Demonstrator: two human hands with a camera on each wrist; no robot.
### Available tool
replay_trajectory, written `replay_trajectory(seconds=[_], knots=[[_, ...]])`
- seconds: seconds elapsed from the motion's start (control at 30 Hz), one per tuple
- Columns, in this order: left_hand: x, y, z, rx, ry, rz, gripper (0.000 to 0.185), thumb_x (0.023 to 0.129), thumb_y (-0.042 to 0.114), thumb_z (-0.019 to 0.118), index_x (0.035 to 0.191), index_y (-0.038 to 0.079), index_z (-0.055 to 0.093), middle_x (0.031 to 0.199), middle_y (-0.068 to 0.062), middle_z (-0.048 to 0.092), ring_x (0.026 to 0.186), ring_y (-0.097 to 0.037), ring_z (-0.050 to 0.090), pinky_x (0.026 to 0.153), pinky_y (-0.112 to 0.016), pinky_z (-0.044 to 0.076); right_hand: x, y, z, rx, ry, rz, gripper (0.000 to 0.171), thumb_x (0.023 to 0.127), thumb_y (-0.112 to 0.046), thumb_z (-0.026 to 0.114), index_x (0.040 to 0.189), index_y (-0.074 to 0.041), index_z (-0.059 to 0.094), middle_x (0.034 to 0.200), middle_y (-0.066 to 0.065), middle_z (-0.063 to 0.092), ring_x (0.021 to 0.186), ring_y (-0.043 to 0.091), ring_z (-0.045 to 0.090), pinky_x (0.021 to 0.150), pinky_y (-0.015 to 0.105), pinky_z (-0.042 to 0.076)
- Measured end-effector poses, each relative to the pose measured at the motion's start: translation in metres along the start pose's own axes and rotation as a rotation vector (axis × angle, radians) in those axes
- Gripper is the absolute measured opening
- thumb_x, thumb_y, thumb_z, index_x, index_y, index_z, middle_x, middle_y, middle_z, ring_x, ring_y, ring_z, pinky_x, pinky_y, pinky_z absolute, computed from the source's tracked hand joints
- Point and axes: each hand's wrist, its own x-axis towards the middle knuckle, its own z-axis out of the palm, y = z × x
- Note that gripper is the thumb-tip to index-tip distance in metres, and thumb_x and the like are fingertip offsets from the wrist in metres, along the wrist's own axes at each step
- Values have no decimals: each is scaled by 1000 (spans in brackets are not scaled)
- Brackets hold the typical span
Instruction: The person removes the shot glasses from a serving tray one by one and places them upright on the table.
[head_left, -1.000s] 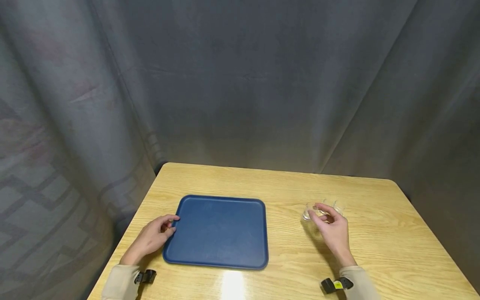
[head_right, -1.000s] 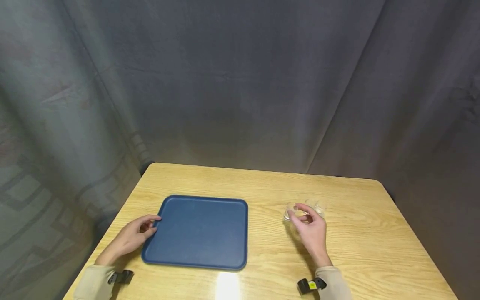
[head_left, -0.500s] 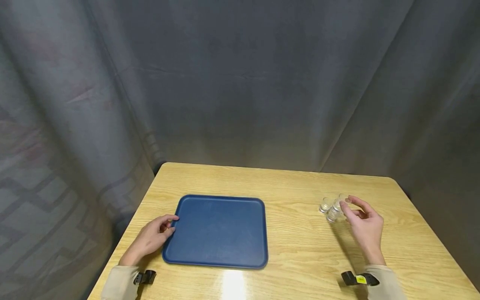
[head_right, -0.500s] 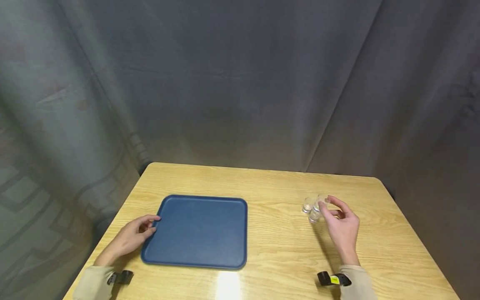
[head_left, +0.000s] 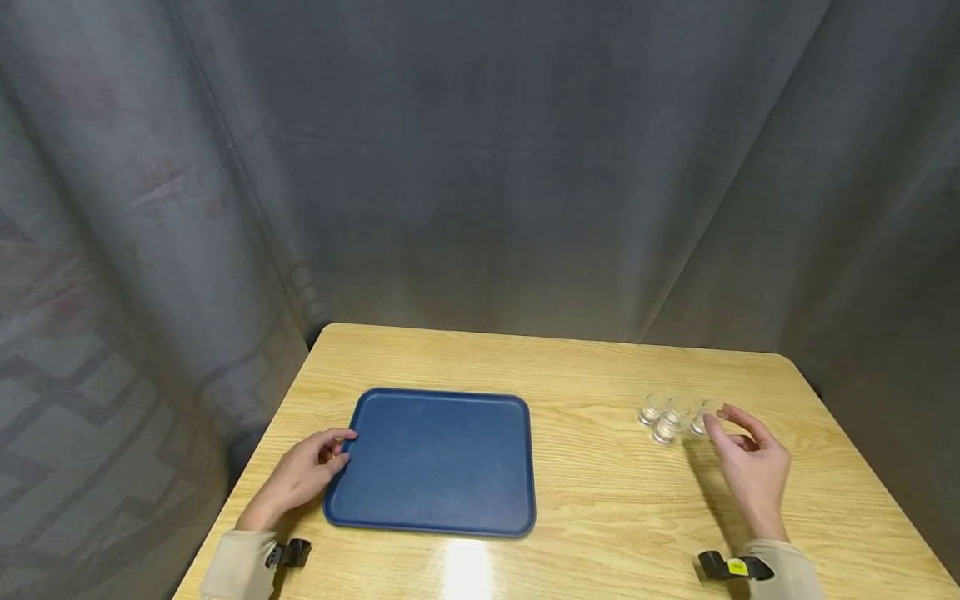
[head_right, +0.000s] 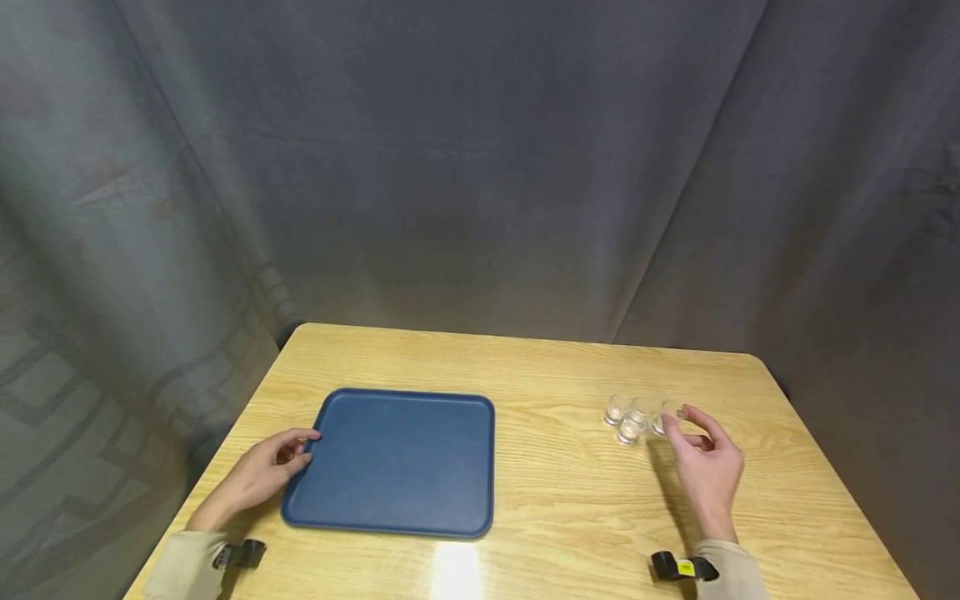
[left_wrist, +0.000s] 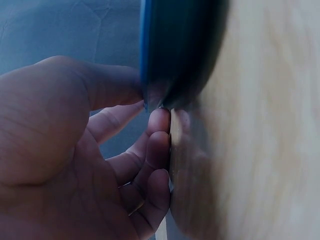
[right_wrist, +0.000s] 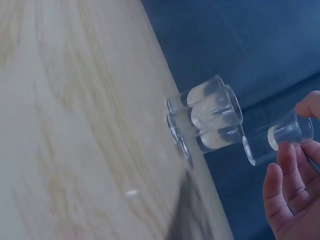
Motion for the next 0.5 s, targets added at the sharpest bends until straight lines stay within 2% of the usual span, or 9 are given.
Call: replay_trajectory(seconds=[0.3, 0.5], knots=[[0, 1, -1, 7, -8, -7, 31, 101, 12, 71, 132, 11, 72, 96, 1, 60, 84, -14, 52, 74, -28, 39, -1, 15, -1, -54, -43, 26, 36, 90, -26, 86, 121, -9, 77, 90, -32, 66, 60, -7, 62, 51, 14, 45], [1, 1, -1, 10, -12, -4, 31, 101, 13, 71, 132, 11, 72, 96, 1, 60, 84, -14, 52, 74, -28, 39, -1, 21, 0, -71, -77, 56, 41, 91, -27, 85, 123, -4, 74, 91, -33, 64, 60, -6, 65, 52, 15, 49]])
